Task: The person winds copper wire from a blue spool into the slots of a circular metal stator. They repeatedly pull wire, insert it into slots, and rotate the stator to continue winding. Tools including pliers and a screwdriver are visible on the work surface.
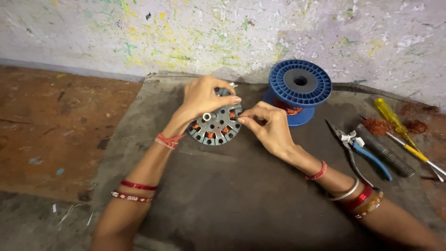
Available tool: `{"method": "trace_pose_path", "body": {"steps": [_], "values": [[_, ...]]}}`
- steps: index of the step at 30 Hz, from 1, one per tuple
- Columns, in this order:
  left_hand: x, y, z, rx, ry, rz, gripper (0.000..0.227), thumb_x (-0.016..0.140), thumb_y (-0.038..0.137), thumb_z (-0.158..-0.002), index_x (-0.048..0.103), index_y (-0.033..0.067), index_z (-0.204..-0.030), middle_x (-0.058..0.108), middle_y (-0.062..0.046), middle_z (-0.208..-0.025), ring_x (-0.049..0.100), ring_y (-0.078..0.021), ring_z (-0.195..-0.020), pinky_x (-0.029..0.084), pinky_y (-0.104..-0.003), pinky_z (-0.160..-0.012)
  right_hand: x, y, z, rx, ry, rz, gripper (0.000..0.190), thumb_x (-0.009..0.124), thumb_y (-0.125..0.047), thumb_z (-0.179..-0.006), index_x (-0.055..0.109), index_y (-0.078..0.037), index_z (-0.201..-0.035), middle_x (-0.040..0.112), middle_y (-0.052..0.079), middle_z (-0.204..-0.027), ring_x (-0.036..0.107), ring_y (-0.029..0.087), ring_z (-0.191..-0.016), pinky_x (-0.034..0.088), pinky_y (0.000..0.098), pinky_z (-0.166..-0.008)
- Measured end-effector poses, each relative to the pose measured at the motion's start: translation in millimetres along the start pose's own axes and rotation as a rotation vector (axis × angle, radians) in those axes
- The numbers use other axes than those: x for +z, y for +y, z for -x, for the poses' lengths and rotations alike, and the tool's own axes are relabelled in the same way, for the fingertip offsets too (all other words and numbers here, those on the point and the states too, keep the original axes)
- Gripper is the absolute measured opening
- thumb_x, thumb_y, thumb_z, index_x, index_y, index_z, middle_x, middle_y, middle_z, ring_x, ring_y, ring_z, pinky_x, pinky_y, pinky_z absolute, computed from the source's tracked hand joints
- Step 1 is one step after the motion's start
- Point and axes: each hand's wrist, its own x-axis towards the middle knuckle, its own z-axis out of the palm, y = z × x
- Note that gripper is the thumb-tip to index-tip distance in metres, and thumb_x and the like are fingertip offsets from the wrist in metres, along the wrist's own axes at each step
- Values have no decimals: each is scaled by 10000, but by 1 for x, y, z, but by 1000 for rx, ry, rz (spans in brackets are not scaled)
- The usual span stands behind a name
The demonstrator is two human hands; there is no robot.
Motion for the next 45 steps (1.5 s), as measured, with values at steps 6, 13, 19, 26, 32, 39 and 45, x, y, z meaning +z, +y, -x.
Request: {"method": "trace_pose_path", "body": {"steps": [6,13,19,26,32,39,45], "values": [[6,1,-7,14,-73,-17,406,842,604,-655,842,293,-916,704,-46,-612,704,-210,-615,500,-399,-612,-3,10,0,-101,105,-9,119,760,-86,-916,709,12,-962,629,62,-845,578,119,-675,465,282,-608],[9,2,1,91,-8,16,362,827,586,-693,845,291,-901,762,-36,-815,723,-207,-739,520,-384,-682,-7,17,-2,-123,187,98,103,761,-72,-918,749,-20,-1007,636,71,-815,552,181,-643,446,327,-594],[1,3,1,30,-79,38,435,867,579,-624,833,277,-935,773,-54,-844,734,-221,-778,543,-379,-741,-12,13,2,-273,194,276,148,722,-26,-933,767,-70,-1067,627,71,-838,610,207,-639,466,352,-579],[-6,8,5,114,-89,46,476,904,531,-582,833,246,-956,792,-52,-970,730,-252,-901,542,-399,-817,-14,10,5,-335,198,343,216,692,24,-921,771,-85,-1090,609,62,-845,626,214,-660,469,356,-574],[-19,19,13,214,-97,106,481,930,447,-556,808,230,-968,794,-19,-1010,739,-237,-916,549,-391,-812,-16,11,4,-381,335,219,222,686,70,-935,755,-63,-1099,613,65,-871,614,198,-645,481,323,-582],[-27,24,26,139,-30,73,488,941,402,-556,811,226,-992,792,-31,-933,736,-231,-866,537,-389,-784,-15,5,10,-272,150,478,293,706,11,-897,741,-119,-1157,650,84,-1110,678,282,-981,548,402,-770],[-21,15,22,133,34,90,467,933,439,-596,814,238,-1001,790,-41,-959,747,-230,-872,553,-369,-778,-12,-11,18,-272,133,362,748,618,68,-748,477,-46,-1473,327,233,-1596,450,430,-1416,510,459,-1000]]}}
